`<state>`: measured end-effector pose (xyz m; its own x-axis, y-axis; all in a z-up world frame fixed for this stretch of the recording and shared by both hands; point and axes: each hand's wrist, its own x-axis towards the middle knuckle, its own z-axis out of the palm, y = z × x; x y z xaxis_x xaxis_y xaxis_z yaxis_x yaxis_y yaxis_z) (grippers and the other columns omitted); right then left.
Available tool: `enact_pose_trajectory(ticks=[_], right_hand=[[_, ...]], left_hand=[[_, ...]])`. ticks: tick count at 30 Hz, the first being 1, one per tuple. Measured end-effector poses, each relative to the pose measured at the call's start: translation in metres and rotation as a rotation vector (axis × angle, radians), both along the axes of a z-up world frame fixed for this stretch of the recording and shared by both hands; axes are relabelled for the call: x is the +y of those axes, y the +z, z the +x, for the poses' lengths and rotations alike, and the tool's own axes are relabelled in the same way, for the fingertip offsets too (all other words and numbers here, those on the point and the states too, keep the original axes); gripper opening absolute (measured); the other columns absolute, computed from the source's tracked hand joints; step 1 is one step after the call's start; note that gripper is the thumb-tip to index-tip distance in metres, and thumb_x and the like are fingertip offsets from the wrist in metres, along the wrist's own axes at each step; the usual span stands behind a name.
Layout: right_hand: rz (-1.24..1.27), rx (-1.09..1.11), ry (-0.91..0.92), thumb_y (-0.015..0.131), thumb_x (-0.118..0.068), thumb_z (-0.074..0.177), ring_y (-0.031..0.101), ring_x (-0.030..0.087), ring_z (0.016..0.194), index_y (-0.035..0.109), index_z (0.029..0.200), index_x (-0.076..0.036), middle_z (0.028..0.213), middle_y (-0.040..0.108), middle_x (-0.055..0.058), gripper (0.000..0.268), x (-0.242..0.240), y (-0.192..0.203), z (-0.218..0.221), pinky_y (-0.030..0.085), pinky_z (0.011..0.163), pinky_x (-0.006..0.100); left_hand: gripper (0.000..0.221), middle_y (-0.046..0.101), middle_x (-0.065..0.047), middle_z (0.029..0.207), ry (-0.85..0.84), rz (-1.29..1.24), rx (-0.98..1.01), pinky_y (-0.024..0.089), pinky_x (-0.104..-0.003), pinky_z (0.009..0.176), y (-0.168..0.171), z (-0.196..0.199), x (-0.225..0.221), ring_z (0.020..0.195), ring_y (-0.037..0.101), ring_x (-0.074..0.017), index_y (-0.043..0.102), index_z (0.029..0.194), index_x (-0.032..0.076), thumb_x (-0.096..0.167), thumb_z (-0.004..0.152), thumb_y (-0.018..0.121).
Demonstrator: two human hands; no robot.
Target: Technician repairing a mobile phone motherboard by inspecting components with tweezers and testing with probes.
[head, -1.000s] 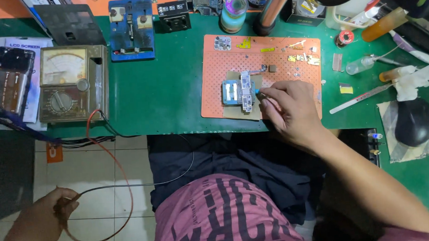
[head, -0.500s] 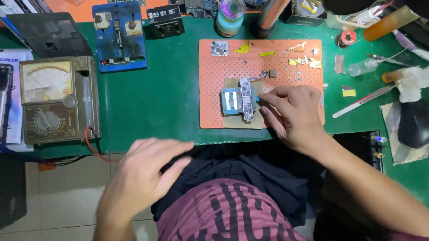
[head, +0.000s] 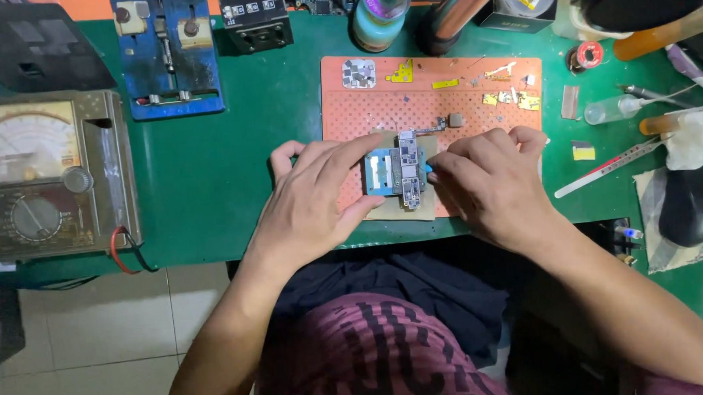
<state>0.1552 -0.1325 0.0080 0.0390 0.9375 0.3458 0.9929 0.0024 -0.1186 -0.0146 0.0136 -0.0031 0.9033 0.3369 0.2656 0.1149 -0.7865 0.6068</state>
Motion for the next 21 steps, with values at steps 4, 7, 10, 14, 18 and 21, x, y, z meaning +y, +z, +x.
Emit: enact_pose_trajectory(ticks=[4,7,10,14,18,21], right_hand=[[0.033,-0.064,-0.002,0.061,-0.016,0.087,0.044,0.019,0.069,0.057,0.091,-0.012,0.082,0.054,-0.001,0.007,0.0012,-0.0008,0.002,0.019,0.069,0.034],[0.025,-0.045,0.009,0.062,-0.017,0.087,0.045,0.019,0.069,0.057,0.094,-0.012,0.084,0.055,0.0,0.01,0.0008,0.0026,0.0029,0.019,0.069,0.035],[0.014,-0.038,0.007,0.063,-0.018,0.086,0.045,0.019,0.071,0.058,0.098,-0.013,0.087,0.057,-0.001,0.013,-0.0009,0.0009,0.0036,0.018,0.068,0.035],[0.033,-0.017,0.018,0.065,-0.017,0.085,0.045,0.02,0.069,0.059,0.096,-0.012,0.086,0.058,-0.001,0.014,-0.0015,-0.0033,0.0044,0.018,0.067,0.036],[0.085,-0.01,0.036,0.069,-0.013,0.084,0.044,0.019,0.068,0.059,0.094,-0.011,0.084,0.058,-0.001,0.014,-0.0006,-0.0028,0.0044,0.018,0.067,0.035],[0.042,0.019,0.005,0.067,-0.017,0.085,0.045,0.019,0.07,0.059,0.095,-0.013,0.084,0.058,-0.003,0.013,-0.0025,-0.0018,0.004,0.019,0.067,0.035]], left_hand=[[0.053,0.055,0.004,0.112,-0.014,-0.008,-0.043,0.023,-0.035,0.085,-0.0027,0.0015,0.0019,0.095,0.053,-0.0161,0.043,0.118,0.014,0.028,0.075,0.07],[0.05,0.055,0.003,0.11,-0.012,-0.018,-0.047,0.023,-0.035,0.085,-0.0038,0.0028,0.0024,0.095,0.053,-0.0169,0.046,0.114,0.012,0.028,0.074,0.071],[0.048,0.056,0.002,0.11,-0.012,-0.02,-0.047,0.024,-0.035,0.085,-0.003,0.0033,0.0039,0.095,0.053,-0.017,0.047,0.112,0.012,0.029,0.074,0.07],[0.047,0.055,0.003,0.108,-0.015,-0.064,-0.034,0.023,-0.035,0.085,-0.0025,0.0029,0.0036,0.094,0.053,-0.0166,0.046,0.111,0.012,0.027,0.074,0.07],[0.048,0.056,0.002,0.108,-0.012,-0.074,-0.038,0.023,-0.035,0.085,-0.0036,0.0028,0.0037,0.093,0.053,-0.0163,0.047,0.11,0.011,0.027,0.072,0.072],[0.047,0.056,0.001,0.108,-0.008,-0.059,-0.045,0.024,-0.035,0.084,-0.0039,0.0032,0.004,0.094,0.054,-0.017,0.047,0.11,0.011,0.028,0.073,0.071]])
